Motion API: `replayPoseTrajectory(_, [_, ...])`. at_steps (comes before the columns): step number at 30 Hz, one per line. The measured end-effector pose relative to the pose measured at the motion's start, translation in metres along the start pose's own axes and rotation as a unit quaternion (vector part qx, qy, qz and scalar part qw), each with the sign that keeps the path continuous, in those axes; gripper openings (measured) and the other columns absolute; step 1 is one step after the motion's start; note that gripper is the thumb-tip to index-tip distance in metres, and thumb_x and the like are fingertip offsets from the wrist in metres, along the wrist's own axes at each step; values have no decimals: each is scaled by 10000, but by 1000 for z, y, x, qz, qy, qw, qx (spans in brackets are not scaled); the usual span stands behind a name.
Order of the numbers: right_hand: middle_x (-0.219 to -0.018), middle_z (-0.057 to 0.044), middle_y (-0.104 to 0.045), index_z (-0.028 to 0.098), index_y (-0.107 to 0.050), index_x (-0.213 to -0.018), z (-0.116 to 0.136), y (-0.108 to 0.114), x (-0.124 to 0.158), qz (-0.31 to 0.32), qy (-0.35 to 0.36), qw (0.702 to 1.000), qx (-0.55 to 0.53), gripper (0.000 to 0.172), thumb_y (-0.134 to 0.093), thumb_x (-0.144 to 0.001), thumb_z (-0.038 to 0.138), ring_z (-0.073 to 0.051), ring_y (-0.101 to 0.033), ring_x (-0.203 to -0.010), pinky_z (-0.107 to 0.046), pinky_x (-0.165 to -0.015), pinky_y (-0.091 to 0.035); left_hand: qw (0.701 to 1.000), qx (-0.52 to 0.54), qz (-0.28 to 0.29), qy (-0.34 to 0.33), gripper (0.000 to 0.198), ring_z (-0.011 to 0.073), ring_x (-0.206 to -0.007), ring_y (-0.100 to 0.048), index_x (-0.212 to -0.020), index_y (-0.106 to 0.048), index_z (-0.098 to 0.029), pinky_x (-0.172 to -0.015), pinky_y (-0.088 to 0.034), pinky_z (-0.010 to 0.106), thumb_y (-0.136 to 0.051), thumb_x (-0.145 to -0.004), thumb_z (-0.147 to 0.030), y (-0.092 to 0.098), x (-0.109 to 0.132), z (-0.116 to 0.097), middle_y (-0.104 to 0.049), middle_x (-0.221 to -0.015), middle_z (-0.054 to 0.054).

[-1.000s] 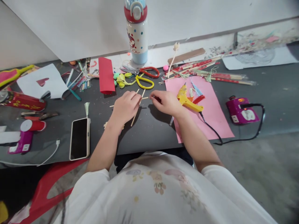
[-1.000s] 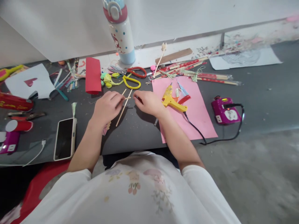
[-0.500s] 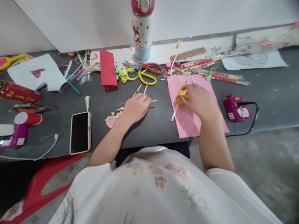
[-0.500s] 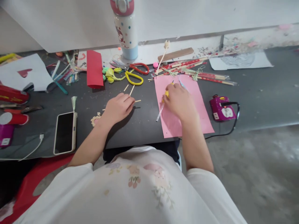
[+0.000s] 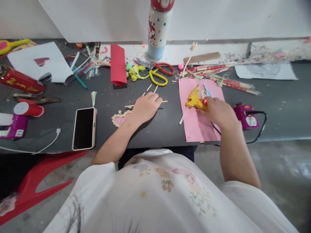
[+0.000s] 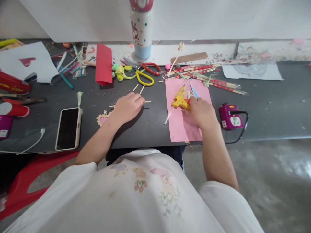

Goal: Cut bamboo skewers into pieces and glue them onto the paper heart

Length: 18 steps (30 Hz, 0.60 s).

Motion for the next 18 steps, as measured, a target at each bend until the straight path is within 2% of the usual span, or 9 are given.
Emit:
replayPoseTrajectory(4, [-1026, -241, -616, 96, -422, -1269, -2, -2, -6, -16, 32, 999, -23, 585, -492, -840, 487, -328, -580, -894, -346, -646, -317, 1000, 3, 1, 4, 248, 221, -879, -523, -924, -588, -148, -597, -379, 328, -355, -876, -79, 4, -1, -3, -589, -892, 105])
replayPoseTrajectory(10, [-1014, -221, -625, 116, -510, -1116, 1, -4, -13, 2, 46, 999, -26, 404, -476, -847, 416, -310, -568, -890, -352, -683, -333, 1000, 7, 5, 4, 240, 240, -888, -539, -884, -568, -129, -593, -374, 332, -333, -892, -80, 22, 8, -18, -585, -860, 106])
replayPoseTrajectory(13, [-1006, -240, -614, 109, -504, -1079, 3, -4, -12, -7, 54, 998, -31, 374, -446, -860, 407, -312, -557, -871, -363, -686, -331, 1000, 20, 3, 20, 214, 233, -878, -539, -873, -564, -136, -606, -378, 333, -355, -899, -100, 22, 18, -29, -583, -842, 99])
replayPoseTrajectory(18, [-1110, -247, -587, 138, -460, -1187, -5, -2, -3, -36, 24, 993, -108, 428, -415, -869, 420, -316, -550, -934, -380, -710, -354, 998, 39, -20, 41, 222, 214, -824, -523, -861, -565, -153, -633, -382, 338, -351, -909, -119, 16, 32, -43, -566, -812, 82])
Point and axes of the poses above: each hand's wrist, its own x-axis away from the middle knuckle, its own y-axis out of the back of the hand, z = x × y, the point moved 1 cm from there along -x, towards the middle knuckle
